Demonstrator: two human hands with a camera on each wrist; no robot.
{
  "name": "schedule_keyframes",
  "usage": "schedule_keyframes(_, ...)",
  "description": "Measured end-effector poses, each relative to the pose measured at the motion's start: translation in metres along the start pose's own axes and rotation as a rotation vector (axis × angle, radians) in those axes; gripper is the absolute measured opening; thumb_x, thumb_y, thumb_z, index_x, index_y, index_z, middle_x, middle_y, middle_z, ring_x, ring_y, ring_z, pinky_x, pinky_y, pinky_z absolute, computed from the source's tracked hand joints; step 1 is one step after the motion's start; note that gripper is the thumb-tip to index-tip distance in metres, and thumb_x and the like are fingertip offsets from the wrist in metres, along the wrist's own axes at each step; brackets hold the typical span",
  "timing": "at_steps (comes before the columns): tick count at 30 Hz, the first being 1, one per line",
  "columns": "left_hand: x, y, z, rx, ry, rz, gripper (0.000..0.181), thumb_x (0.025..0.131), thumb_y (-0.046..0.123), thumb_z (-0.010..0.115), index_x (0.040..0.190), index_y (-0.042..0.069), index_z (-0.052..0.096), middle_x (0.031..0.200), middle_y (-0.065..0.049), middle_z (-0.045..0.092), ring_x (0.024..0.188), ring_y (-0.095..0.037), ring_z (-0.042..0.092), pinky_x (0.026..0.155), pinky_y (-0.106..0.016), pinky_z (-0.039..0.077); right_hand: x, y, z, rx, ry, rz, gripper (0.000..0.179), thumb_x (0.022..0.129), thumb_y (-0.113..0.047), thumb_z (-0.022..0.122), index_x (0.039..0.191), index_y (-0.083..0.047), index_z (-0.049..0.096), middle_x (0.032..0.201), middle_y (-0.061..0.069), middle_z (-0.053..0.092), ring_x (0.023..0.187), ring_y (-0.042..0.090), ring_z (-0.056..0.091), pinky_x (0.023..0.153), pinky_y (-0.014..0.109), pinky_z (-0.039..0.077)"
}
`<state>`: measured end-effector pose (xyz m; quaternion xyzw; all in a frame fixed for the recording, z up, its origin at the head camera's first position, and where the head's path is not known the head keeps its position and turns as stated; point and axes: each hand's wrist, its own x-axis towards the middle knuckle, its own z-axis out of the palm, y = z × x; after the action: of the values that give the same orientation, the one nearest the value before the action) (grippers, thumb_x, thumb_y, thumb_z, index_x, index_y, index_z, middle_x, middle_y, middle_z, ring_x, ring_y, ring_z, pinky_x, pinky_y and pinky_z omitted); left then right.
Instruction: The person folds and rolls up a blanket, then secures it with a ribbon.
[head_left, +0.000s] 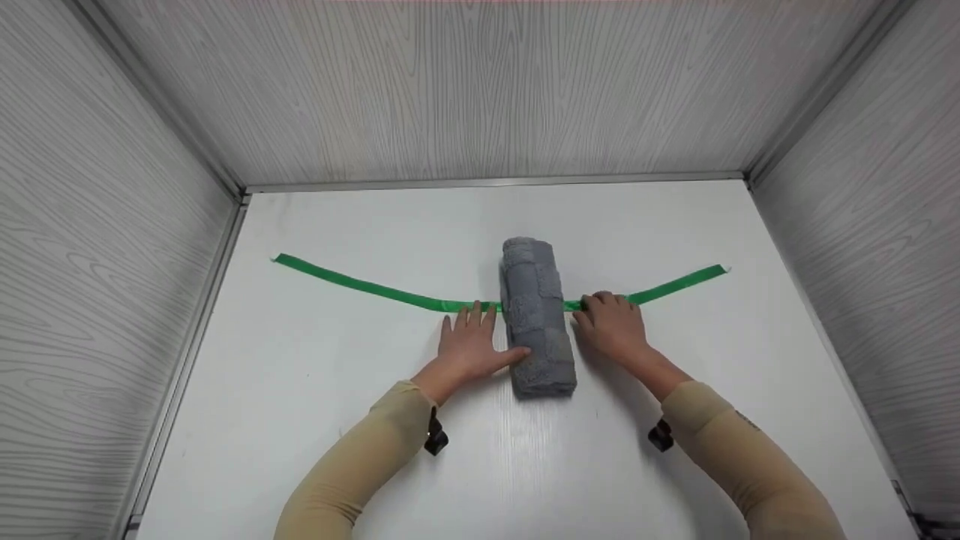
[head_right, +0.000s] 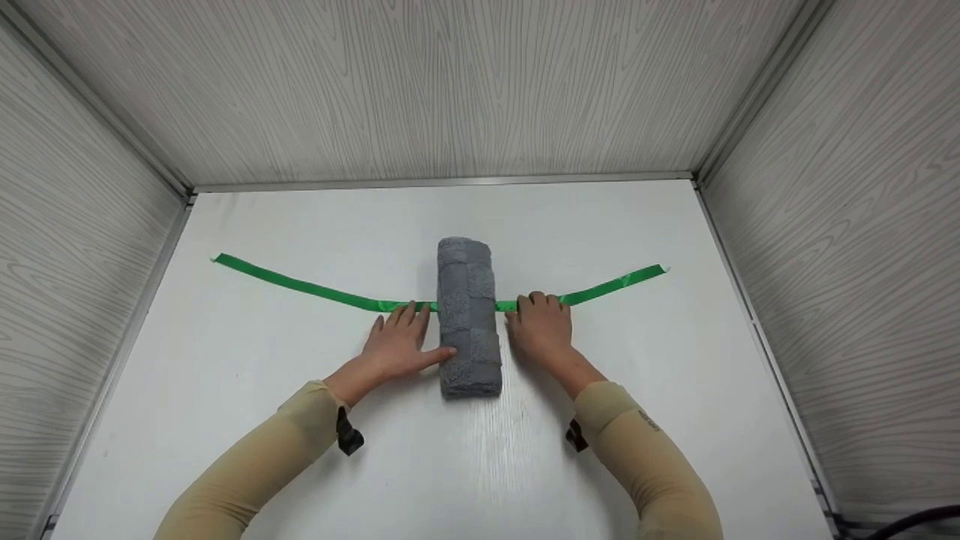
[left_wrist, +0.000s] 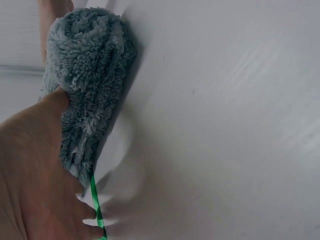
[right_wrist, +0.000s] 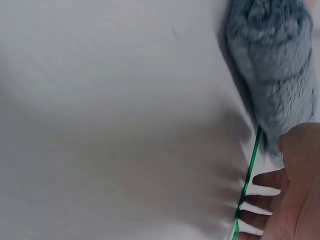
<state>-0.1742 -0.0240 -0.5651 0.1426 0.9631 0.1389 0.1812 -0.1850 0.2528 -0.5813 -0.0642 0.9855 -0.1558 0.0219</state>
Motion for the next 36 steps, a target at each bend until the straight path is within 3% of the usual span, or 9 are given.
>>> schedule_keyframes(5, 0.003, -0.002, -0.002, 0.004, 0.0, 0.043, 0.111, 0.087, 0.087, 0.042, 0.165, 0.011, 0.019, 0.169, -0.016, 0.015, 0.155, -0.039, 0.009, 0.121, -0.062, 0.007, 0.016, 0.022, -0.004, -0.013, 0.037, -0.009, 0.029, 0.098, -0.019, 0.069, 0.12, -0.001, 0.069, 0.116, 0.021, 0.062, 0.116, 0.045, 0.051, 0.093, 0.059, 0.044)
schedule_keyframes(9, 0.009, -0.009, -0.003, -0.019, 0.035, 0.069, 0.101, 0.093, 0.082, 0.037, 0.164, 0.012, 0.022, 0.168, -0.015, 0.02, 0.155, -0.038, 0.011, 0.121, -0.062, 0.009, 0.024, 0.029, -0.012, 0.022, -0.024, 0.018, 0.029, 0.096, -0.02, 0.071, 0.117, 0.0, 0.068, 0.106, 0.019, 0.065, 0.113, 0.045, 0.052, 0.093, 0.059, 0.041)
schedule_keyframes(13, 0.016, -0.018, -0.007, -0.032, 0.076, 0.041, 0.085, 0.101, 0.07, 0.035, 0.163, 0.014, 0.027, 0.167, -0.013, 0.026, 0.154, -0.037, 0.016, 0.121, -0.061, 0.011, 0.028, 0.031, -0.019, 0.071, -0.112, 0.053, 0.03, 0.096, -0.022, 0.069, 0.117, -0.001, 0.067, 0.101, 0.016, 0.067, 0.106, 0.041, 0.052, 0.096, 0.058, 0.037)
schedule_keyframes(18, 0.025, -0.035, -0.013, 0.049, 0.139, -0.005, 0.066, 0.106, 0.051, 0.048, 0.16, 0.014, 0.038, 0.158, -0.012, 0.041, 0.149, -0.036, 0.03, 0.121, -0.062, 0.014, 0.03, 0.032, -0.024, 0.089, -0.171, 0.059, 0.027, 0.096, -0.022, 0.068, 0.114, -0.003, 0.068, 0.102, 0.014, 0.068, 0.102, 0.039, 0.054, 0.099, 0.059, 0.035)
schedule_keyframes(24, 0.033, -0.055, -0.023, 0.082, 0.205, -0.015, 0.05, 0.101, 0.035, 0.066, 0.145, 0.013, 0.058, 0.137, -0.011, 0.061, 0.135, -0.036, 0.047, 0.12, -0.063, 0.015, 0.031, 0.036, -0.026, 0.077, -0.2, 0.057, 0.027, 0.094, -0.026, 0.069, 0.107, -0.003, 0.071, 0.099, 0.012, 0.069, 0.097, 0.036, 0.054, 0.095, 0.058, 0.037)
schedule_keyframes(31, 0.035, -0.072, -0.027, 0.062, 0.178, -0.021, 0.028, 0.1, 0.027, 0.069, 0.123, 0.012, 0.071, 0.115, -0.008, 0.071, 0.118, -0.034, 0.056, 0.12, -0.061, 0.017, 0.031, 0.042, -0.028, 0.091, -0.239, 0.059, 0.023, 0.093, -0.025, 0.067, 0.101, -0.004, 0.071, 0.091, 0.009, 0.067, 0.091, 0.031, 0.052, 0.093, 0.055, 0.039)
schedule_keyframes(36, 0.031, -0.083, -0.033, 0.057, 0.151, 0.0, 0.02, 0.1, 0.023, 0.069, 0.115, 0.011, 0.074, 0.107, -0.006, 0.073, 0.11, -0.032, 0.06, 0.12, -0.06, 0.018, 0.031, 0.05, -0.031, 0.107, -0.276, 0.083, 0.022, 0.093, -0.021, 0.066, 0.107, -0.004, 0.07, 0.096, 0.01, 0.067, 0.091, 0.031, 0.055, 0.095, 0.056, 0.04)
